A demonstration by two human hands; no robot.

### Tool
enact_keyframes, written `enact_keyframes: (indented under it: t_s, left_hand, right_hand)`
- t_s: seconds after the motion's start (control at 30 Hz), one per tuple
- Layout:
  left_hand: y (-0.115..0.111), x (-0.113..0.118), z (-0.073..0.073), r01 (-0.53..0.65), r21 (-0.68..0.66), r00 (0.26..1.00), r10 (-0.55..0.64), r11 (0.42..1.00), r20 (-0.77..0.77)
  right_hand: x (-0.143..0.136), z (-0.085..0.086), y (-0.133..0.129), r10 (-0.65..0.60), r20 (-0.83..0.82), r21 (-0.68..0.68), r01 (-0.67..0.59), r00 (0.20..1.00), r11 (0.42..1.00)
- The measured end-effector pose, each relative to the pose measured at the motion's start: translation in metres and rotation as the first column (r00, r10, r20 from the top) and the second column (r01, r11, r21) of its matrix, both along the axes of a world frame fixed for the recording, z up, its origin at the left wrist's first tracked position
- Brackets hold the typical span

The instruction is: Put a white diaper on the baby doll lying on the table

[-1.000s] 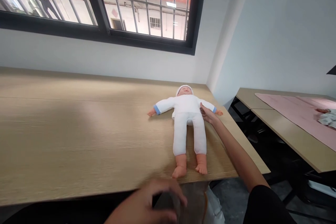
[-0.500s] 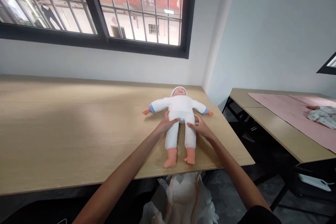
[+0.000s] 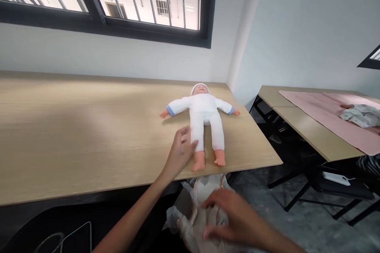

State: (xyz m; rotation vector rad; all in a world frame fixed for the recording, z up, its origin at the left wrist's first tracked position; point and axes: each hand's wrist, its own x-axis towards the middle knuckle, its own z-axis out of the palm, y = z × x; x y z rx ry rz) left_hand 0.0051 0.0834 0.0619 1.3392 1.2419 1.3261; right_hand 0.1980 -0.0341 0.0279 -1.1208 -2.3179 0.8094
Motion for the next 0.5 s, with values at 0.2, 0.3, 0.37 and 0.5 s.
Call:
enact_keyframes:
  t_s: [0.2,0.3,0.37,0.5]
  left_hand:
    - [-0.028,-0.007,-0.012,0.102,-0.09,0.995,-0.102,0.991,-0.003]
    - [-0.019,-0.011,-0.021,0.111,-0.159,0.976,-0.077,0.981,0.202]
    - [-0.013,-0.015,-0.026,0.154,-0.201,0.94,-0.082,0.967,0.33]
    - [-0.004,-0.019,-0.035,0.297,-0.287,0.835,-0.101,0.911,0.541]
  right_hand:
    - [-0.044,-0.126,-0.05,0.124,0.42,-0.036,-0.12,0.899,0.992]
    - [-0.046,-0.149,-0.052,0.107,0.412,-0.134,-0.056,0.905,0.989]
    - [-0.041,-0.152,-0.053,0.077,0.413,-0.148,-0.016,0.908,0.989]
    - [-0.027,-0.153,-0.061,0.131,0.431,-0.101,-0.096,0.893,0.99]
